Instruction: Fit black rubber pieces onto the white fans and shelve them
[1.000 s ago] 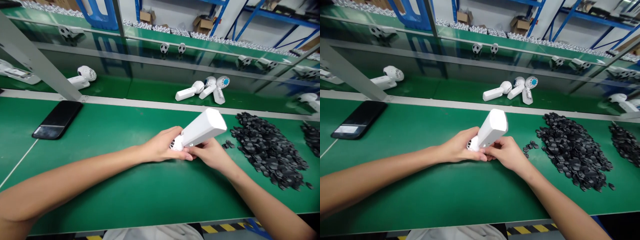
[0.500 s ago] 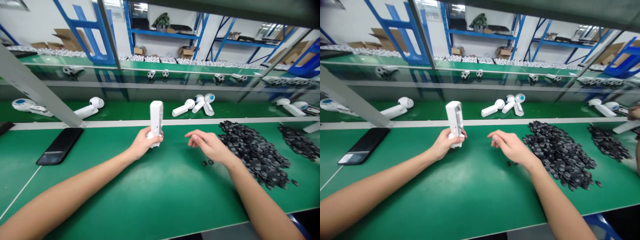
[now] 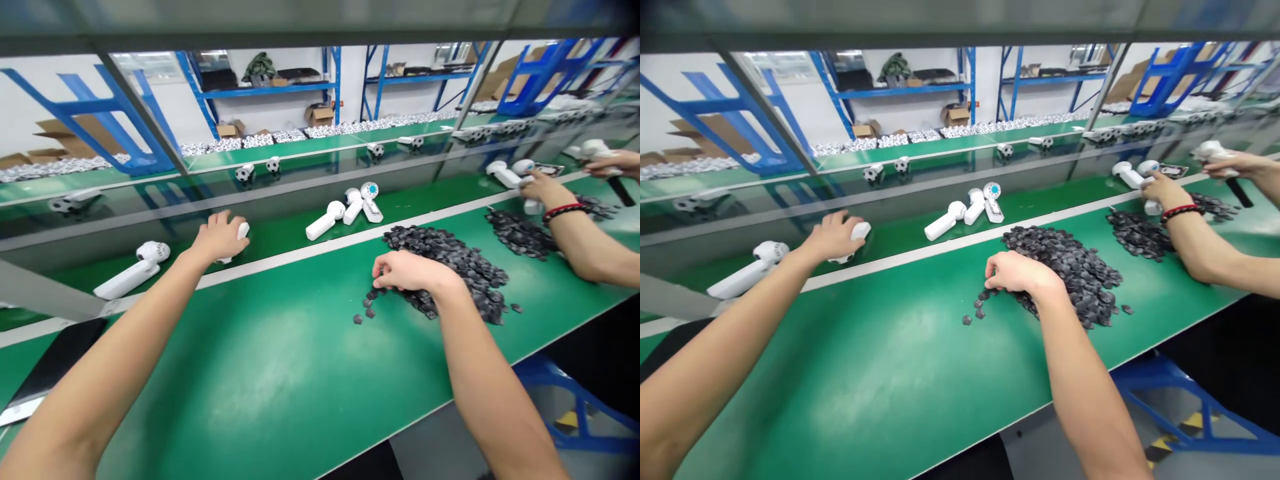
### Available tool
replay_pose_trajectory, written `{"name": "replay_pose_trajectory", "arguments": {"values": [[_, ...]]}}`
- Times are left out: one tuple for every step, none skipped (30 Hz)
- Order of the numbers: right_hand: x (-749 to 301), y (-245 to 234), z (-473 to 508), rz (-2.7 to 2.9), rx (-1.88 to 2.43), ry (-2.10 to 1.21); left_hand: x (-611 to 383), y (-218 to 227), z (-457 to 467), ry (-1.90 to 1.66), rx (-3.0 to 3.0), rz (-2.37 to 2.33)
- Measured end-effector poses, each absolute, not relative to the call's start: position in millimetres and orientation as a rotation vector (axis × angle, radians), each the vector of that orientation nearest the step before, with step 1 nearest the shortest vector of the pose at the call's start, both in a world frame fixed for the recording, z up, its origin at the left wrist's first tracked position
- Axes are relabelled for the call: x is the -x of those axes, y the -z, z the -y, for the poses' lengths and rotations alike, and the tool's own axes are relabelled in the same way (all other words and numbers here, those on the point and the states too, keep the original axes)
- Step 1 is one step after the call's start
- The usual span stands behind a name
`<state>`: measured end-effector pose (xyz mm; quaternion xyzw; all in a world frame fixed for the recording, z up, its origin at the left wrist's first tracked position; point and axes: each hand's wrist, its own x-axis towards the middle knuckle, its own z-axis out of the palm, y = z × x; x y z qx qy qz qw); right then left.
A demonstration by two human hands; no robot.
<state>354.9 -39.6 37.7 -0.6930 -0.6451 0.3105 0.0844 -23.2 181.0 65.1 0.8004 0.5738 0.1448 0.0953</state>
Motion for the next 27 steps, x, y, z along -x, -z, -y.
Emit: {"name": "replay_pose_trajectory", "arguments": {"values": [[-354.9,-35.4,37.9,1.926,2.088,-0.914,5.5,-66.8,-181.3,-0.434,-2.437,-1.624],[-355.2,-32.9,36.0,1.923,2.103,-0.905,-14.4,-67.3,-180.9,-0.434,-2.486,-1.536],[-355.5,-30.4,34.0,1.919,2.110,-0.900,-36.2,-66.4,-179.8,-0.416,-2.512,-1.445],[-355.8,-28.1,32.2,1.921,2.113,-0.897,-59.2,-64.0,-178.1,-0.387,-2.516,-1.361],[-355.5,-26.1,30.5,1.930,2.112,-0.895,-82.7,-59.9,-176.1,-0.359,-2.510,-1.287],[-354.6,-24.4,29.1,1.942,2.106,-0.895,-106.0,-54.6,-173.8,-0.342,-2.494,-1.238],[-352.7,-23.2,27.8,1.956,2.097,-0.894,-128.3,-48.5,-171.6,-0.356,-2.472,-1.212],[-349.7,-22.3,26.5,1.968,2.087,-0.886,-148.9,-42.2,-169.8,-0.380,-2.441,-1.200],[-345.8,-21.5,25.2,1.974,2.080,-0.866,-167.1,-36.3,-168.4,-0.413,-2.402,-1.200],[-341.1,-20.8,23.9,1.973,2.078,-0.832,-182.6,-31.6,-167.4,-0.448,-2.354,-1.207],[-336.0,-20.2,22.4,1.963,2.080,-0.785,-195.1,-28.4,-167.0,-0.484,-2.296,-1.221],[-331.0,-19.6,20.9,1.945,2.085,-0.727,-204.5,-26.9,-166.8,-0.516,-2.232,-1.233],[-326.5,-19.3,19.4,1.924,2.088,-0.668,-211.0,-27.2,-166.6,-0.550,-2.165,-1.239],[-323.0,-19.4,17.8,1.900,2.087,-0.613,-214.6,-29.0,-166.2,-0.583,-2.095,-1.232],[-320.5,-20.0,16.3,1.873,2.079,-0.565,-215.5,-31.8,-165.2,-0.617,-2.026,-1.209],[-319.2,-21.1,14.8,1.840,2.064,-0.520,-214.0,-35.0,-163.1,-0.649,-1.957,-1.170],[-318.9,-22.7,13.6,1.799,2.045,-0.477,-210.2,-38.1,-159.3,-0.674,-1.890,-1.115],[-319.0,-24.5,12.7,1.753,2.029,-0.432,-204.1,-40.6,-153.6,-0.688,-1.825,-1.050],[-319.2,-26.3,12.2,1.692,1.999,-0.376,-195.9,-42.1,-145.4,-0.687,-1.764,-0.981],[-319.0,-27.6,12.3,1.620,1.938,-0.312,-185.7,-42.5,-134.8,-0.670,-1.710,-0.914],[-317.8,-28.6,13.3,1.550,1.844,-0.246,-173.8,-41.7,-122.0,-0.633,-1.664,-0.855],[-315.2,-29.0,15.0,1.491,1.725,-0.195,-160.5,-40.0,-107.3,-0.574,-1.623,-0.798],[-311.1,-29.2,17.7,1.454,1.597,-0.174,-146.2,-37.6,-91.6,-0.502,-1.590,-0.747],[-305.4,-29.4,21.2,1.451,1.480,-0.192,-131.6,-34.9,-75.7,-0.375,-1.541,-0.673],[-298.4,-30.0,25.3,1.489,1.389,-0.250,-117.2,-31.8,-60.5,-0.125,-1.426,-0.516],[-290.4,-31.0,29.6,1.559,1.336,-0.336,-103.6,-28.5,-46.9,0.070,-1.330,-0.399],[-282.3,-32.5,33.8,1.636,1.305,-0.429,-91.2,-24.9,-35.3,0.184,-1.277,-0.321]]}}
